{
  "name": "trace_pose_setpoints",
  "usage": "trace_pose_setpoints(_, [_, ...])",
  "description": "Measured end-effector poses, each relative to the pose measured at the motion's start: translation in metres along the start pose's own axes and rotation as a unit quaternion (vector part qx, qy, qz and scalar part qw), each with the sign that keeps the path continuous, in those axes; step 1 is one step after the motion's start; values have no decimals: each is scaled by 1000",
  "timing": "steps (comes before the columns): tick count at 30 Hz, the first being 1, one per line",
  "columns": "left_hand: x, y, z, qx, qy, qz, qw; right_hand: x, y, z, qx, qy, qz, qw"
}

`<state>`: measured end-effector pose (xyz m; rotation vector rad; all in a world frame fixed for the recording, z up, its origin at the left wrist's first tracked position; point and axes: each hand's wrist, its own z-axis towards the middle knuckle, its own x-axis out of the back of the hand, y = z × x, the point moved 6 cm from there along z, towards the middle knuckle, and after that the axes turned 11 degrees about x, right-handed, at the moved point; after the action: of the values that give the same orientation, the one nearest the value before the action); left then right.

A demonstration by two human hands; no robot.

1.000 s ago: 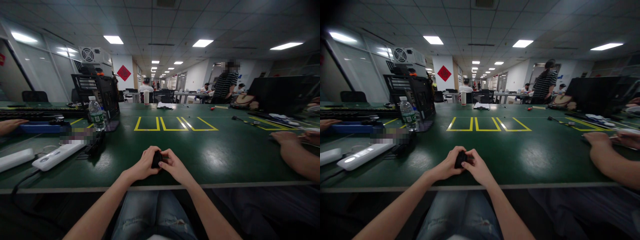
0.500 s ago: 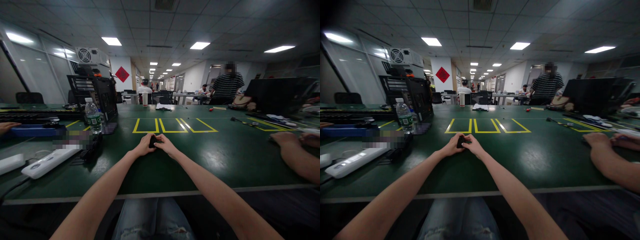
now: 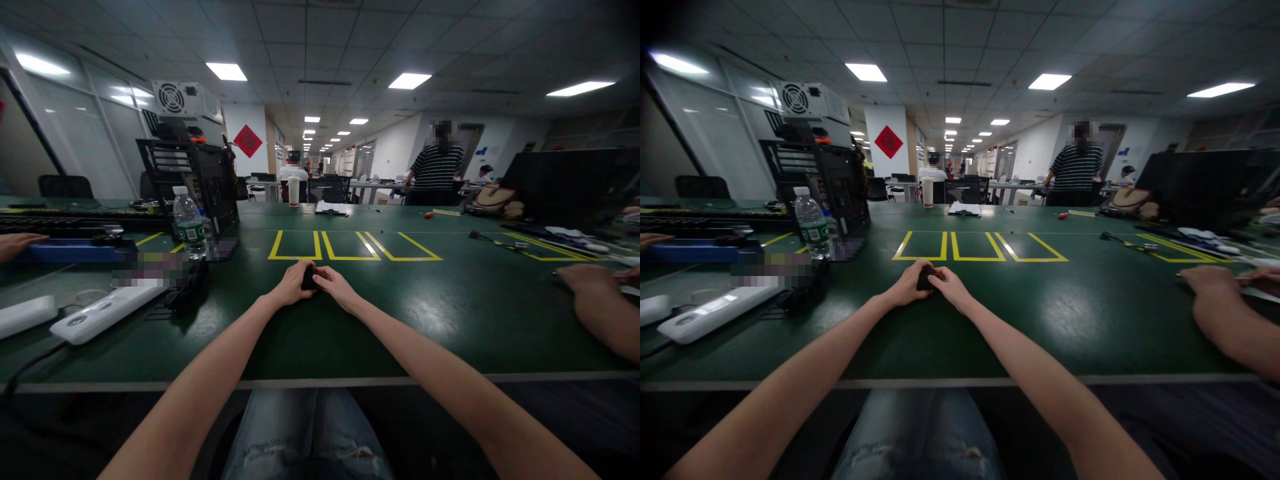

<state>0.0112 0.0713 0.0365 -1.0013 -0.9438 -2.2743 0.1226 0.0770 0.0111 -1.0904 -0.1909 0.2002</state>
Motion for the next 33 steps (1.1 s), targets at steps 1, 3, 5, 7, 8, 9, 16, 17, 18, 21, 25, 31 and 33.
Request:
trace_pose_setpoints(1, [0,-1,0,4,1,3,1000,-1,-2,-1,4,-5,1,1000])
trace_pose_setpoints(3, [-2,-3,-1,16,4,10,1000,-2,-5,-2,12,-12,4,1000])
trace_pose_setpoints(5, [-3,-5,-1,28,6,17,999,-3,-8,-3,19,-13,7,1000])
trace_pose_setpoints(7, [-4,-7,-2,36,7,23,999,-4,-9,-4,20,-10,9,1000])
trace_pose_setpoints(8, [-5,-7,-2,39,6,25,999,-4,-9,-4,19,-7,9,1000])
trace_pose_setpoints(9, [-6,-8,-2,41,6,26,999,-4,-8,-3,18,-2,8,1000])
trace_pose_setpoints(16, [-11,-13,12,36,-6,28,999,4,0,7,22,33,-12,999])
trace_pose_setpoints(17, [-11,-14,14,35,-7,27,999,5,2,9,24,36,-15,999])
trace_pose_setpoints(18, [-12,-16,16,35,-8,26,999,7,4,11,26,36,-18,999])
trace_pose_setpoints(21, [-14,-19,20,36,-8,23,999,10,8,15,29,27,-19,999])
trace_pose_setpoints(25, [-14,-20,19,39,-8,22,999,10,6,13,33,10,-6,999])
trace_pose_setpoints(31, [-12,-17,17,41,-9,24,999,9,0,11,45,9,-2,999])
trace_pose_setpoints(33, [-11,-16,17,40,-8,23,999,10,4,12,42,17,-6,999])
